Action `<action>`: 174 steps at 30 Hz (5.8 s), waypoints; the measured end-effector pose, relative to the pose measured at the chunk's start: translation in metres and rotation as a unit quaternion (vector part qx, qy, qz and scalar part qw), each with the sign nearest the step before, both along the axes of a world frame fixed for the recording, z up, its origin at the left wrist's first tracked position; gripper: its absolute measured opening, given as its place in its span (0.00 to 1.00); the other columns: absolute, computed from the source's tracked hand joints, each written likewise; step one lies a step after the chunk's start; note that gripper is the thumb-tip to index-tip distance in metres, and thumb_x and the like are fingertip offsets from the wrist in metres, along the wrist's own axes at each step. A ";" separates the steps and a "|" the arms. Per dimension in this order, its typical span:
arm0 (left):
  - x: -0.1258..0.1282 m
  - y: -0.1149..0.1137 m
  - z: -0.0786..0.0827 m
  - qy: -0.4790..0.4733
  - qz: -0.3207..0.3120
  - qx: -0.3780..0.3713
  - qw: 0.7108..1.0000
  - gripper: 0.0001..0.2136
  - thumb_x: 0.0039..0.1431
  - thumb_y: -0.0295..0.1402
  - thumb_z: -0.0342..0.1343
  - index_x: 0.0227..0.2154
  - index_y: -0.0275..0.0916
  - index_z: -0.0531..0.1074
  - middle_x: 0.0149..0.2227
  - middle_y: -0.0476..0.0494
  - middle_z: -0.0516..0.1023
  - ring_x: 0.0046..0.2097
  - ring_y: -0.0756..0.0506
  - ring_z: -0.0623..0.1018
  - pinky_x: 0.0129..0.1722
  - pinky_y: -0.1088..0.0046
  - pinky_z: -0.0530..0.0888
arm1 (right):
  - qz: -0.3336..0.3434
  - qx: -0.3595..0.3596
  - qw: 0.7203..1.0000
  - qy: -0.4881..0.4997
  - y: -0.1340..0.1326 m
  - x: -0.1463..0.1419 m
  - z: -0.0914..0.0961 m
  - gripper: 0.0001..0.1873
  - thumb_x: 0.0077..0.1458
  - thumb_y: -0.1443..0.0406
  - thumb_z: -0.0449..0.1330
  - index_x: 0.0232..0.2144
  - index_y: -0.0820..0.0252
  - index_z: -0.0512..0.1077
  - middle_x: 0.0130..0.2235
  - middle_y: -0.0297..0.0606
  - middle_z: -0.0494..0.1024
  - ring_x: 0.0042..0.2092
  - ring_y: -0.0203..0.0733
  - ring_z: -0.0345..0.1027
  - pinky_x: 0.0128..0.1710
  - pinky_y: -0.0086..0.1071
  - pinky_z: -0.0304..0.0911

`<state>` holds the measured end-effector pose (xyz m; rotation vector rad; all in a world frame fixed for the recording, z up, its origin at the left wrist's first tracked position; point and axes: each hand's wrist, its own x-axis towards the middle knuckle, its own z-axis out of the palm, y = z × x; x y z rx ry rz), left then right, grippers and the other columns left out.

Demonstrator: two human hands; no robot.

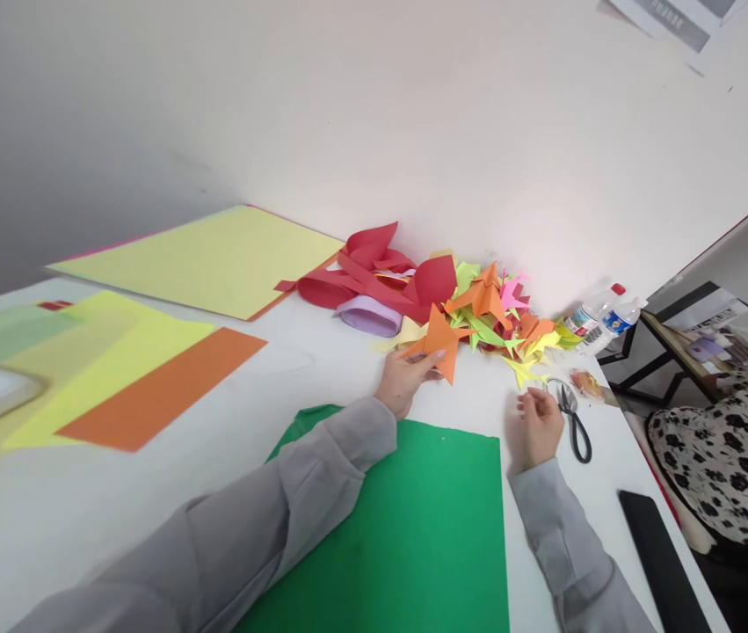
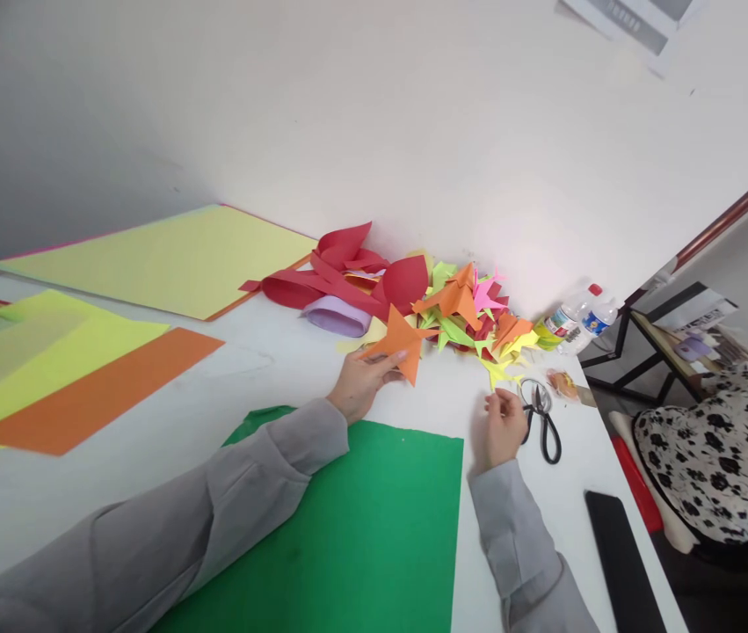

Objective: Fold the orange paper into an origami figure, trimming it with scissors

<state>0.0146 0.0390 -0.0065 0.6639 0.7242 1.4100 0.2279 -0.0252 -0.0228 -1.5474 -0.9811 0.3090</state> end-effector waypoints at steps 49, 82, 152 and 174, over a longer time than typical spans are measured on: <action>0.002 -0.004 0.005 -0.008 -0.037 -0.011 0.999 0.16 0.32 0.34 0.69 0.26 0.30 0.76 0.29 0.39 0.79 0.29 0.45 0.77 0.28 0.68 0.76 | 0.359 -0.172 0.864 0.309 -0.039 -0.056 0.031 0.23 0.47 0.49 0.61 0.32 0.64 0.74 0.27 0.38 0.75 0.19 0.30 0.58 0.16 0.26 0.50; 0.004 -0.021 0.038 -0.037 -0.061 0.046 0.996 0.14 0.38 0.33 0.67 0.29 0.31 0.77 0.32 0.39 0.80 0.35 0.41 0.78 0.33 0.63 0.76 | 0.429 -0.153 0.869 0.192 -0.053 -0.063 0.023 0.20 0.53 0.50 0.57 0.35 0.62 0.71 0.30 0.37 0.73 0.21 0.28 0.57 0.16 0.23 0.51; 0.003 -0.024 0.043 -0.033 -0.050 0.034 0.998 0.13 0.35 0.32 0.67 0.27 0.31 0.77 0.28 0.41 0.79 0.31 0.45 0.76 0.31 0.66 0.76 | 0.374 -0.185 0.895 0.157 -0.056 -0.067 0.032 0.28 0.49 0.44 0.56 0.31 0.66 0.68 0.16 0.26 0.59 0.14 0.25 0.48 0.12 0.24 0.42; 0.004 -0.022 0.042 -0.024 -0.034 0.031 0.999 0.13 0.35 0.31 0.67 0.27 0.31 0.77 0.27 0.42 0.79 0.29 0.45 0.76 0.29 0.68 0.75 | 0.359 -0.201 0.896 0.165 -0.055 -0.068 0.034 0.28 0.47 0.44 0.58 0.28 0.66 0.68 0.16 0.25 0.58 0.14 0.25 0.47 0.11 0.23 0.40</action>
